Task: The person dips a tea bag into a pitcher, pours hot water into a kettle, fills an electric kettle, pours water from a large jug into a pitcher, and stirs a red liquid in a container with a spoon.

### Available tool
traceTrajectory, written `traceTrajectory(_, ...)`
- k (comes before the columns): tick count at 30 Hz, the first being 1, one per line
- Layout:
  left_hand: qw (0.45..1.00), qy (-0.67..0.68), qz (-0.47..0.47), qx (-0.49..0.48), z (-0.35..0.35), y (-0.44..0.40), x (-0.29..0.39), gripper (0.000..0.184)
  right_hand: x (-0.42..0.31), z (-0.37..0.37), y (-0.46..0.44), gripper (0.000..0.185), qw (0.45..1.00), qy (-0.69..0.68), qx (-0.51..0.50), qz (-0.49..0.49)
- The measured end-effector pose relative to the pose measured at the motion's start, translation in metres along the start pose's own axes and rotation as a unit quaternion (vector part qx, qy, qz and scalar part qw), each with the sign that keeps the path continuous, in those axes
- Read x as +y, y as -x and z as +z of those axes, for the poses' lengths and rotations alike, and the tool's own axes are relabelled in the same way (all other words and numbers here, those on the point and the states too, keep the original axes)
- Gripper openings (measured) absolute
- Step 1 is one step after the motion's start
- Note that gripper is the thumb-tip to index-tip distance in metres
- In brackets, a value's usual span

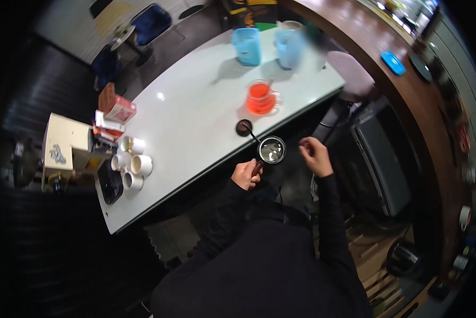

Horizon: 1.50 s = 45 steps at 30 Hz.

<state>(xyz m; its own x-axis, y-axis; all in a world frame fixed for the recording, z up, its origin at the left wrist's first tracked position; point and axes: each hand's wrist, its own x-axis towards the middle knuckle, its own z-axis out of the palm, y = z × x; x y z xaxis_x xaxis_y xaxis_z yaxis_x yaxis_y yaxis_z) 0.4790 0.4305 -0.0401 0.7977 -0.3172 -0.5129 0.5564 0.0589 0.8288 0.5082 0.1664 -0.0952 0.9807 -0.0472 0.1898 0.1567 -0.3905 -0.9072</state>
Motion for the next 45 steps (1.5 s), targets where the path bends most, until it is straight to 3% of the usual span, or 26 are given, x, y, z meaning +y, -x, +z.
traceTrajectory(4, 0.995, 0.020, 0.025, 0.090, -0.049, 0.016, 0.008, 0.045, -0.032, 0.087, -0.055, 0.030, 0.990, 0.059, -0.104, -0.075)
traceTrajectory(6, 0.991, 0.048, 0.027, 0.119, -0.067, 0.021, 0.007, 0.043, -0.035, 0.121, -0.071, 0.038, 0.973, 0.136, -0.067, -0.174)
traceTrajectory(12, 0.979, 0.109, 0.030, 0.171, -0.101, 0.022, 0.002, 0.041, -0.041, 0.156, -0.092, 0.040, 0.963, 0.202, -0.128, -0.121)
traceTrajectory(17, 0.976, 0.125, 0.017, 0.179, -0.119, 0.008, -0.007, 0.044, -0.037, 0.160, -0.094, 0.035, 0.966, 0.196, -0.119, -0.118)
traceTrajectory(22, 0.976, 0.136, 0.012, 0.168, -0.125, -0.006, -0.009, 0.040, -0.076, 0.143, -0.102, 0.033, 0.978, 0.137, -0.071, -0.141)
traceTrajectory(28, 0.979, 0.152, 0.026, 0.135, -0.123, -0.030, -0.017, 0.043, -0.147, 0.132, -0.107, 0.033, 0.970, 0.052, -0.151, -0.184)
traceTrajectory(33, 0.983, 0.127, 0.033, 0.131, -0.113, -0.034, -0.006, 0.044, -0.144, 0.147, -0.104, 0.036, 0.954, 0.120, -0.206, -0.182)
traceTrajectory(43, 0.990, 0.101, 0.037, 0.095, -0.099, -0.033, 0.007, 0.044, -0.148, 0.130, -0.100, 0.036, 0.959, 0.135, -0.181, -0.169)
traceTrajectory(45, 0.991, 0.098, 0.030, 0.082, -0.095, -0.033, 0.008, 0.044, -0.157, 0.114, -0.095, 0.037, 0.968, 0.124, -0.178, -0.128)
